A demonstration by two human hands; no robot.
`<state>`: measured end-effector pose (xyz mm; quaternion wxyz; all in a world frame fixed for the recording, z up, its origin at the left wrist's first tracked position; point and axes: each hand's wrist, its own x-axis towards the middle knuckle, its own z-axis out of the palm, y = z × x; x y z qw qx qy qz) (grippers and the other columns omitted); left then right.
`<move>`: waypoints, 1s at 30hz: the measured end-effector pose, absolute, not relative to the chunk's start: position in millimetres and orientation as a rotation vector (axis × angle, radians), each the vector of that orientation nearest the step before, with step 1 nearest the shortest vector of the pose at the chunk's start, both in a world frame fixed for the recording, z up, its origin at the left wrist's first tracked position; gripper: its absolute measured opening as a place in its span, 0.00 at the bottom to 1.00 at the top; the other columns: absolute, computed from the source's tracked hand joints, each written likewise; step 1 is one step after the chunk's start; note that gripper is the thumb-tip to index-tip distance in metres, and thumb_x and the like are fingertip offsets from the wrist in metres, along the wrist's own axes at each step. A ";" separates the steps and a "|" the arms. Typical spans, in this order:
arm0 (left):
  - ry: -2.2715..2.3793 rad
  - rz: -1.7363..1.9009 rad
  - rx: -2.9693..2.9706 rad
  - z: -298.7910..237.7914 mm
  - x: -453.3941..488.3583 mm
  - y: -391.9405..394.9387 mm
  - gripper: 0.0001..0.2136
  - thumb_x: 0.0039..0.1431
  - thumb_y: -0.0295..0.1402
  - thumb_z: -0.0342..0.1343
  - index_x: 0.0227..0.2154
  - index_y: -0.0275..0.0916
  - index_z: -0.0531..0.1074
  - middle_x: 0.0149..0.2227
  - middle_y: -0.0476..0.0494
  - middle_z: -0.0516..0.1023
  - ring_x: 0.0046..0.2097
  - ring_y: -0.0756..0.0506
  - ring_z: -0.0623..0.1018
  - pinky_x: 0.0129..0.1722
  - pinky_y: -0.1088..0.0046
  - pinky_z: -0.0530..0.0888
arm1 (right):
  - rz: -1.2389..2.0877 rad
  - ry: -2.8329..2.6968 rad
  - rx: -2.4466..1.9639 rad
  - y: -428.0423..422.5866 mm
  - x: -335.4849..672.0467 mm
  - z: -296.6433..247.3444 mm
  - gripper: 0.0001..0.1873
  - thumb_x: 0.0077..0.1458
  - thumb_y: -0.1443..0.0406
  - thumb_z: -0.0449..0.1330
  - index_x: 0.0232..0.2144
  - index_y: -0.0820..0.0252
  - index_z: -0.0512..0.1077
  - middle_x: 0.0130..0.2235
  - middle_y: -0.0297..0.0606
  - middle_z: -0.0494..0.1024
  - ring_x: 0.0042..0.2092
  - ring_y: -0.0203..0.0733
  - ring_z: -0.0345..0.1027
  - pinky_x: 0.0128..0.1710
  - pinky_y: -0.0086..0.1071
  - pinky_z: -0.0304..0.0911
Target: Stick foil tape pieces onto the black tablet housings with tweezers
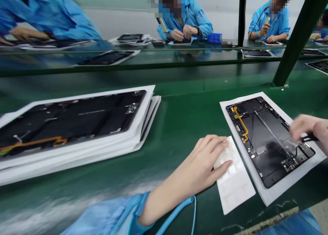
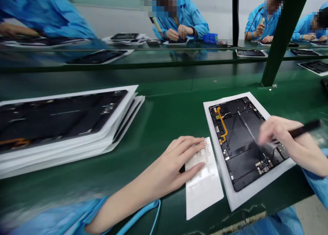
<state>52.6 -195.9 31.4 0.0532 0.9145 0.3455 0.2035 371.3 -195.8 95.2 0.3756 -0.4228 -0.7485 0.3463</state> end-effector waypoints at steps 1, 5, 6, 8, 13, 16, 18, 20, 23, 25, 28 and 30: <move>1.048 0.611 2.789 32.4 53.5 -195.9 0.18 0.71 0.40 0.46 0.52 0.30 0.67 0.51 0.31 0.74 0.52 0.38 0.71 0.49 0.58 0.72 | 1.045 -1.868 -1.068 -187.3 357.2 98.9 0.33 0.64 0.39 0.48 0.30 0.56 0.76 0.32 0.39 0.73 0.33 0.43 0.68 0.29 0.32 0.64; 1.064 0.564 2.804 34.8 56.4 -195.7 0.23 0.65 0.47 0.53 0.51 0.30 0.69 0.50 0.32 0.75 0.51 0.35 0.71 0.49 0.56 0.72 | 1.600 -1.811 -0.982 -158.4 299.5 99.0 0.33 0.56 0.35 0.54 0.26 0.59 0.68 0.26 0.32 0.69 0.27 0.36 0.67 0.27 0.29 0.68; 1.076 0.546 2.803 34.9 56.9 -195.8 0.24 0.64 0.48 0.54 0.51 0.30 0.69 0.50 0.32 0.75 0.52 0.35 0.71 0.50 0.56 0.72 | 1.670 -1.834 -0.949 -153.5 287.4 95.9 0.31 0.55 0.37 0.59 0.27 0.59 0.67 0.27 0.32 0.70 0.27 0.36 0.69 0.29 0.29 0.69; 1.111 0.497 2.797 34.5 57.8 -196.0 0.26 0.64 0.49 0.55 0.54 0.31 0.67 0.54 0.31 0.73 0.55 0.32 0.70 0.52 0.51 0.71 | 1.793 -1.868 -0.871 -146.5 267.6 87.0 0.30 0.51 0.39 0.65 0.30 0.59 0.66 0.28 0.33 0.73 0.31 0.38 0.73 0.34 0.30 0.73; 1.197 0.338 2.755 32.5 59.5 -196.8 0.33 0.66 0.56 0.45 0.59 0.30 0.63 0.66 0.25 0.58 0.66 0.24 0.57 0.60 0.38 0.59 | 1.815 -1.856 -0.807 -145.6 240.7 59.3 0.33 0.50 0.35 0.60 0.33 0.58 0.63 0.28 0.35 0.74 0.29 0.45 0.77 0.30 0.37 0.76; 1.208 0.277 2.718 33.8 61.1 -196.6 0.38 0.64 0.59 0.43 0.64 0.31 0.56 0.67 0.25 0.55 0.68 0.25 0.53 0.62 0.38 0.55 | 1.657 -1.871 -0.832 -154.2 237.2 51.7 0.24 0.60 0.43 0.55 0.33 0.57 0.62 0.27 0.35 0.74 0.29 0.44 0.76 0.29 0.35 0.75; 1.215 0.264 2.694 35.2 62.5 -196.2 0.42 0.63 0.61 0.44 0.67 0.31 0.48 0.68 0.24 0.53 0.68 0.24 0.53 0.62 0.37 0.55 | 1.557 -1.910 -0.839 -159.8 237.7 52.4 0.15 0.63 0.52 0.54 0.31 0.56 0.62 0.26 0.34 0.74 0.28 0.43 0.76 0.30 0.34 0.74; 1.220 0.261 2.672 35.8 64.0 -195.9 0.44 0.62 0.61 0.46 0.68 0.30 0.44 0.68 0.23 0.53 0.68 0.24 0.52 0.62 0.36 0.55 | 1.483 -1.949 -0.837 -163.3 238.2 55.5 0.10 0.63 0.59 0.53 0.30 0.55 0.62 0.25 0.33 0.73 0.28 0.42 0.76 0.29 0.33 0.73; 1.226 0.269 2.652 34.9 65.2 -196.1 0.45 0.62 0.60 0.47 0.69 0.29 0.41 0.68 0.23 0.54 0.69 0.23 0.52 0.62 0.35 0.54 | 1.379 -1.999 -0.844 -165.0 237.1 59.5 0.08 0.60 0.64 0.51 0.28 0.55 0.62 0.25 0.33 0.73 0.26 0.42 0.75 0.26 0.32 0.71; 1.228 0.277 2.650 33.8 65.1 -196.9 0.44 0.62 0.59 0.47 0.69 0.30 0.42 0.68 0.24 0.54 0.69 0.24 0.51 0.62 0.35 0.53 | 1.323 -2.025 -0.848 -164.8 235.5 60.5 0.08 0.58 0.65 0.51 0.26 0.55 0.61 0.25 0.33 0.73 0.26 0.41 0.74 0.25 0.31 0.69; 1.222 0.273 2.672 33.5 64.0 -198.4 0.42 0.63 0.58 0.48 0.68 0.31 0.47 0.67 0.25 0.55 0.69 0.24 0.52 0.63 0.36 0.54 | 1.275 -2.052 -0.856 -163.7 233.4 60.4 0.08 0.55 0.66 0.51 0.24 0.54 0.58 0.24 0.32 0.71 0.25 0.40 0.72 0.23 0.30 0.67; 1.222 0.265 2.684 34.3 63.4 -199.2 0.42 0.62 0.58 0.49 0.67 0.30 0.49 0.67 0.25 0.56 0.68 0.24 0.53 0.62 0.35 0.54 | 1.250 -2.062 -0.870 -163.1 232.8 60.3 0.08 0.54 0.67 0.51 0.23 0.54 0.57 0.24 0.32 0.69 0.24 0.41 0.71 0.21 0.30 0.66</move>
